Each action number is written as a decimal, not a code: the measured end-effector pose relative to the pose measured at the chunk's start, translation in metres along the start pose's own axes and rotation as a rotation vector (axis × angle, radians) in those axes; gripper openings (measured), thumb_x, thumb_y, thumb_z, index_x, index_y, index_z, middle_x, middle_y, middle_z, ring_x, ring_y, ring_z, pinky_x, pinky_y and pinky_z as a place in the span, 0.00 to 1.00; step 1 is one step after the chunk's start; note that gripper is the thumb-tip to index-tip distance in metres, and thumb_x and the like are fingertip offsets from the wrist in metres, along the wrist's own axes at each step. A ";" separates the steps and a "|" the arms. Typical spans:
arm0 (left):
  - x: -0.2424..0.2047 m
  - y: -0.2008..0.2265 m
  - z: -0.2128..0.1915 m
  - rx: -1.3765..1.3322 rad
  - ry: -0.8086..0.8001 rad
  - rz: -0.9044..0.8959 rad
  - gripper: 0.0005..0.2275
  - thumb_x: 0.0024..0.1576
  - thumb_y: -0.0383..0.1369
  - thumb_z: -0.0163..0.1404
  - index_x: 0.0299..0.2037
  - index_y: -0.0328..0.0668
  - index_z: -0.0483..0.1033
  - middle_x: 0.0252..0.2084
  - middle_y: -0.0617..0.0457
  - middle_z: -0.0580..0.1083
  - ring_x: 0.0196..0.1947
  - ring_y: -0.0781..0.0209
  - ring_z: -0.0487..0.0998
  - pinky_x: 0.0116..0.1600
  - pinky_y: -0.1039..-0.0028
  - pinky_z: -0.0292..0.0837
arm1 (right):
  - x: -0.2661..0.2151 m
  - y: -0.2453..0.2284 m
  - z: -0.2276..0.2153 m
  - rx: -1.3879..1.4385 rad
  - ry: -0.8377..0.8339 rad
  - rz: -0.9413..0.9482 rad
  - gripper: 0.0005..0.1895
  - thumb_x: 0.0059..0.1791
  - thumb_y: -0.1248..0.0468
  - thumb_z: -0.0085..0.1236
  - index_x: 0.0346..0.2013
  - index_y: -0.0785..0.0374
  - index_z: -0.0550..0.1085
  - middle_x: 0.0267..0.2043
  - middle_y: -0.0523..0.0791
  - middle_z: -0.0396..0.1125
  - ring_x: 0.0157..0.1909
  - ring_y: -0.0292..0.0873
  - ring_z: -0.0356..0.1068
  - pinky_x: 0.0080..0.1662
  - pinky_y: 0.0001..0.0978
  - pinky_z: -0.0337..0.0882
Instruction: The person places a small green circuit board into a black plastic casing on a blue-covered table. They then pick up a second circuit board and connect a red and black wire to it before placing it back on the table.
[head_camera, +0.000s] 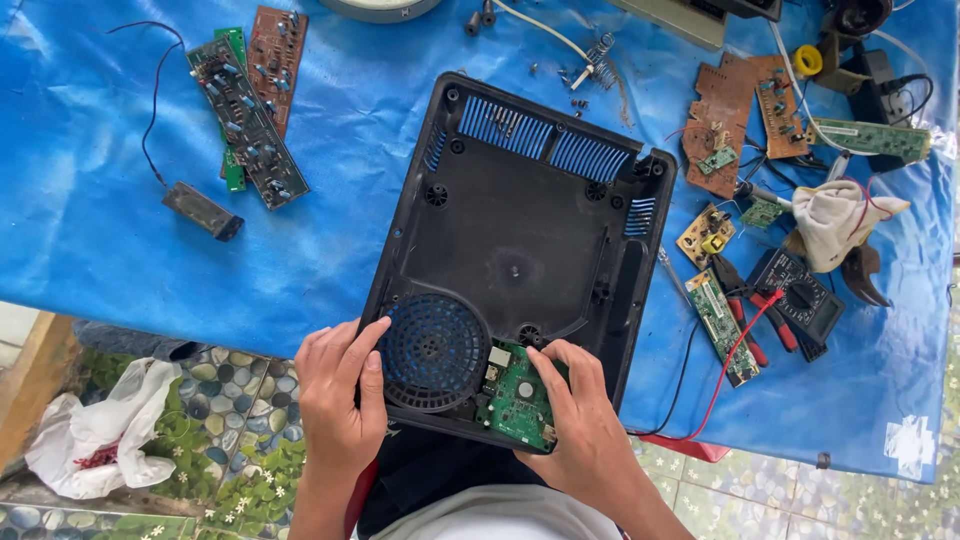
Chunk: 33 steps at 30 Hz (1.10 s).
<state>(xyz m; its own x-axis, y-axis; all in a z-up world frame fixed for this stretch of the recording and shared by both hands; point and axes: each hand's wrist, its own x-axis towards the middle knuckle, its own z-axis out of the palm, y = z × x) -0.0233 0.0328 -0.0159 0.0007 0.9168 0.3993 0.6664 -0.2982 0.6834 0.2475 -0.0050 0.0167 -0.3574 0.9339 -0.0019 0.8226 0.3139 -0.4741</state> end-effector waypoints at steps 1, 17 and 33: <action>0.001 0.000 0.000 -0.001 0.001 0.001 0.13 0.67 0.29 0.41 0.57 0.40 0.77 0.51 0.49 0.77 0.56 0.50 0.76 0.68 0.54 0.63 | 0.001 0.001 0.000 -0.001 0.002 0.000 0.59 0.35 0.56 0.83 0.71 0.64 0.55 0.65 0.55 0.53 0.67 0.60 0.56 0.61 0.54 0.68; 0.001 0.001 -0.002 0.045 -0.065 -0.010 0.13 0.65 0.29 0.44 0.57 0.41 0.77 0.57 0.45 0.74 0.63 0.45 0.71 0.69 0.49 0.61 | 0.014 -0.007 -0.003 0.135 0.029 0.140 0.31 0.54 0.53 0.55 0.69 0.63 0.65 0.62 0.52 0.61 0.65 0.52 0.62 0.61 0.47 0.67; 0.006 0.012 -0.007 0.030 -0.064 0.043 0.13 0.65 0.27 0.45 0.58 0.41 0.76 0.62 0.42 0.71 0.63 0.43 0.71 0.69 0.48 0.63 | 0.017 -0.006 -0.002 -0.022 0.231 -0.040 0.28 0.50 0.60 0.67 0.63 0.62 0.70 0.54 0.51 0.66 0.56 0.51 0.68 0.56 0.44 0.73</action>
<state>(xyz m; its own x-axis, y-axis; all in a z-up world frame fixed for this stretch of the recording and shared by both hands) -0.0206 0.0324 -0.0010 0.0774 0.9187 0.3873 0.6865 -0.3308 0.6475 0.2371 0.0097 0.0216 -0.2810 0.9343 0.2192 0.8204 0.3524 -0.4503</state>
